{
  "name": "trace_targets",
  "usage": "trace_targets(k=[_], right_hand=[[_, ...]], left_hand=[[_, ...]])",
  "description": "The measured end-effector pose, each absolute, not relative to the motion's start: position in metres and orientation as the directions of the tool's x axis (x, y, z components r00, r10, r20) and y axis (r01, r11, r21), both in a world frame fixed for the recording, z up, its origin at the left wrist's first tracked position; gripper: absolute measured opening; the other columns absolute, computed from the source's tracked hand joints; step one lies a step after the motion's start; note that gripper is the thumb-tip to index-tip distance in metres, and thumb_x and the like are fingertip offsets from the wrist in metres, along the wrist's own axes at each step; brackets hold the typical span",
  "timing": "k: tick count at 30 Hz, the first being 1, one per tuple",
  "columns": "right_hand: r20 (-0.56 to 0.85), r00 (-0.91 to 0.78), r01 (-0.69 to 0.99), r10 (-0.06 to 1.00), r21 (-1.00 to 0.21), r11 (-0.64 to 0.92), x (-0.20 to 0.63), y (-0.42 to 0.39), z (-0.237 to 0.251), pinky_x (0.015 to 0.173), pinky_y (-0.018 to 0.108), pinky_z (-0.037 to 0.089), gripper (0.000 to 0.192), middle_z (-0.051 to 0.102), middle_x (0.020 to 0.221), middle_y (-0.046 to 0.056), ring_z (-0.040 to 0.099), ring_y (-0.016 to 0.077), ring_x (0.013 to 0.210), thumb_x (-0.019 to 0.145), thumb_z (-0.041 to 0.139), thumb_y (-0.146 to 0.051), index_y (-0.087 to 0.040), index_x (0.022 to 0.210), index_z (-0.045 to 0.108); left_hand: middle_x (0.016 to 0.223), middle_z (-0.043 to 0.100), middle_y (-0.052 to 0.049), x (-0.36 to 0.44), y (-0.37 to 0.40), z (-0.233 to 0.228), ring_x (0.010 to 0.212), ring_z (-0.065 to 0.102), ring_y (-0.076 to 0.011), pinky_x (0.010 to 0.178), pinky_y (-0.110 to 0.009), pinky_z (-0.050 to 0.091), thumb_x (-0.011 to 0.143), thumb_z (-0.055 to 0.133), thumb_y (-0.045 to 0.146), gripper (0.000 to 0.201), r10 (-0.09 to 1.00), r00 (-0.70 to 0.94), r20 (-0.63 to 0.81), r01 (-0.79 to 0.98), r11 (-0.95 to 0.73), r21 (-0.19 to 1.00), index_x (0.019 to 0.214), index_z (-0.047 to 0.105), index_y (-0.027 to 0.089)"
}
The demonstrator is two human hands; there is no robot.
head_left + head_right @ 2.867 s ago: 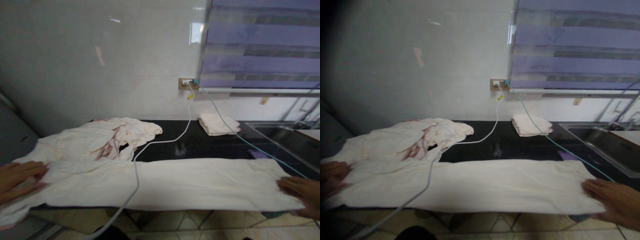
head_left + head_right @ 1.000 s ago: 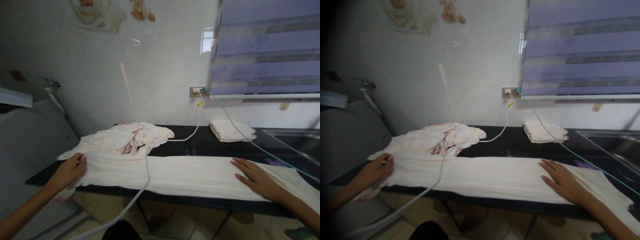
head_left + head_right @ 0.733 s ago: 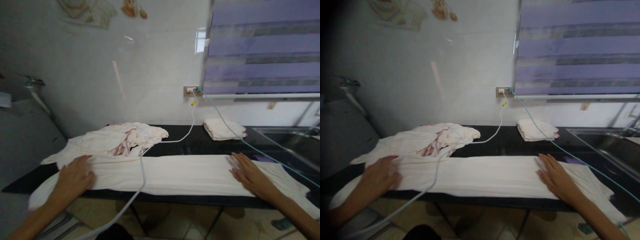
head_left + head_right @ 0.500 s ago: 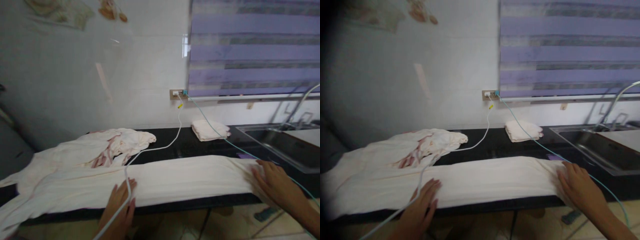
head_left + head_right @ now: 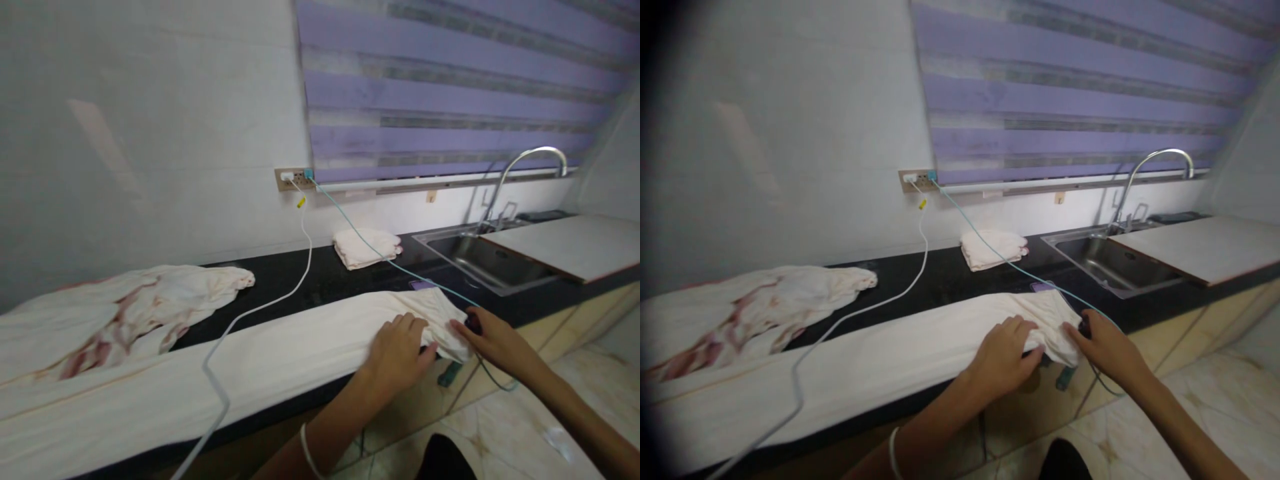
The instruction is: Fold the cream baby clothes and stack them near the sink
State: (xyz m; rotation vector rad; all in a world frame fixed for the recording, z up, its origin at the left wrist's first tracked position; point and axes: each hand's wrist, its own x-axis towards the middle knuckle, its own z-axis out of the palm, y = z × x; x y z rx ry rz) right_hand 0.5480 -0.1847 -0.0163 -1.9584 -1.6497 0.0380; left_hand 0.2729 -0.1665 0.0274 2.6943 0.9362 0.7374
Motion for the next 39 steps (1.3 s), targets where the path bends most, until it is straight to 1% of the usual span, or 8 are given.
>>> trace_targets(k=[4,9,14,17,23,28,36,39], right_hand=[[0.247,0.225,0.881,0.943,-0.465,-0.088,0.561,-0.171,-0.013,0.064,0.03,0.047,0.047,0.074,0.081,0.009,0.068,0.0226,0.071,0.091,0.051,-0.059,-0.016,0.102,0.069],[0.223,0.18,0.879,0.958,-0.474,-0.055,0.568,-0.166,-0.011,0.062,0.029,0.043,0.036,0.072,0.074,0.007,0.065,0.0201,0.066,0.086,0.054,-0.051,-0.019,0.083,0.069],[0.245,0.218,0.818,0.945,-0.574,-0.04,0.567,-0.166,-0.015,0.062,0.028,0.043,0.03,0.07,0.072,0.006,0.063,0.019,0.066,0.079,0.057,-0.047,-0.02,0.077,0.066],[0.23,0.262,0.745,0.937,-0.665,-0.045,0.566,-0.164,-0.019,0.06,0.028,0.043,0.028,0.068,0.069,0.005,0.061,0.0182,0.064,0.077,0.057,-0.047,-0.02,0.074,0.064],[0.006,0.327,0.254,0.945,-0.964,-0.082,0.561,-0.162,-0.023,0.066,0.031,0.054,0.023,0.069,0.074,0.002,0.064,0.0182,0.066,0.075,0.056,-0.044,-0.022,0.08,0.06],[-0.155,0.321,-0.032,0.934,-0.988,-0.153,0.561,-0.17,-0.012,0.065,0.029,0.058,0.028,0.071,0.075,0.004,0.068,0.0196,0.068,0.081,0.061,-0.05,-0.022,0.084,0.063],[-0.15,0.268,0.187,0.952,-0.961,-0.204,0.537,-0.163,0.026,0.055,0.028,0.054,0.052,0.076,0.085,0.014,0.069,0.0206,0.067,0.083,0.068,-0.062,-0.012,0.098,0.071],[-0.148,0.168,0.182,0.975,-0.967,-0.178,0.53,-0.158,0.031,0.056,0.031,0.054,0.048,0.075,0.085,0.018,0.069,0.0225,0.067,0.081,0.07,-0.056,-0.009,0.091,0.073]], left_hand=[[0.118,0.066,-0.012,0.325,-0.16,0.021,0.108,0.063,-0.0318,0.091,-0.047,0.053,0.083,0.067,0.067,0.064,0.598,0.714,0.365,0.529,-0.801,0.279,0.122,0.059,0.015],[0.107,0.067,-0.011,0.346,-0.153,0.002,0.103,0.064,-0.0291,0.086,-0.042,0.05,0.097,0.055,0.045,0.031,0.509,0.793,0.336,0.482,-0.86,0.167,0.108,0.063,0.017],[0.094,0.067,-0.007,0.351,-0.137,0.009,0.09,0.063,-0.0215,0.08,-0.033,0.047,0.107,0.038,0.038,0.033,0.639,0.625,0.447,0.474,-0.767,0.433,0.096,0.063,0.019],[0.097,0.066,-0.008,0.366,-0.131,0.018,0.096,0.061,-0.0208,0.085,-0.033,0.048,0.108,0.036,0.039,0.037,0.697,0.48,0.533,0.431,-0.716,0.548,0.093,0.062,0.019],[0.111,0.066,-0.012,0.389,-0.131,0.012,0.107,0.06,-0.0259,0.095,-0.041,0.05,0.105,0.042,0.037,0.03,0.61,0.626,0.486,0.425,-0.789,0.443,0.11,0.064,0.018],[0.125,0.069,-0.016,0.367,-0.127,0.017,0.117,0.063,-0.0278,0.104,-0.041,0.05,0.1,0.053,0.033,0.033,0.422,0.817,0.392,0.241,-0.869,0.433,0.123,0.063,0.013],[0.147,0.059,-0.015,0.318,-0.137,0.05,0.139,0.053,-0.0262,0.12,-0.036,0.036,0.096,0.056,0.02,0.04,0.192,0.907,0.375,-0.001,-0.89,0.456,0.135,0.063,0.016],[0.141,0.064,-0.012,0.303,-0.141,0.047,0.133,0.057,-0.024,0.119,-0.036,0.038,0.096,0.055,0.022,0.034,0.224,0.881,0.416,-0.046,-0.836,0.547,0.128,0.068,0.018]])
